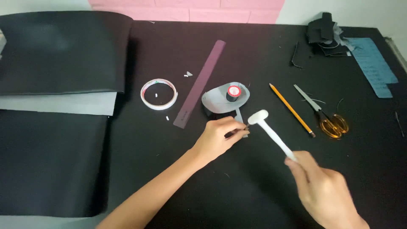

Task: The person marks a line on a small piece of leather and then uses a prong punch and a nylon mallet to punch a series of stitching holes along that line.

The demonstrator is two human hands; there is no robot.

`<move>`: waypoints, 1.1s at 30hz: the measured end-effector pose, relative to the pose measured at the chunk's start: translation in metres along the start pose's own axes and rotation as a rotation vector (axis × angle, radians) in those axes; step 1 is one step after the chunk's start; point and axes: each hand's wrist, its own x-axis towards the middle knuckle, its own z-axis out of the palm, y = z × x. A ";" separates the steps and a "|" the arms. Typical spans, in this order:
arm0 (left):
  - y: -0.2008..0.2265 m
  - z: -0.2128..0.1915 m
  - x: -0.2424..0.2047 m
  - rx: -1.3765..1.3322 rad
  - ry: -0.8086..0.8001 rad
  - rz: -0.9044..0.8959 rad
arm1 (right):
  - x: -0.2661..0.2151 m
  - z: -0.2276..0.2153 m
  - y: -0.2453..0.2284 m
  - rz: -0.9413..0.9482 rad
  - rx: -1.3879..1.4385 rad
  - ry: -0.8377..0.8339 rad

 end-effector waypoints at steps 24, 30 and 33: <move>0.000 -0.001 0.002 0.008 0.018 0.056 | -0.003 -0.004 0.002 0.124 -0.009 0.009; 0.001 0.001 0.001 0.003 0.043 0.029 | 0.008 -0.010 -0.008 -0.047 0.019 -0.089; -0.003 0.003 -0.002 -0.001 0.002 0.001 | -0.020 -0.022 -0.025 0.334 0.278 0.334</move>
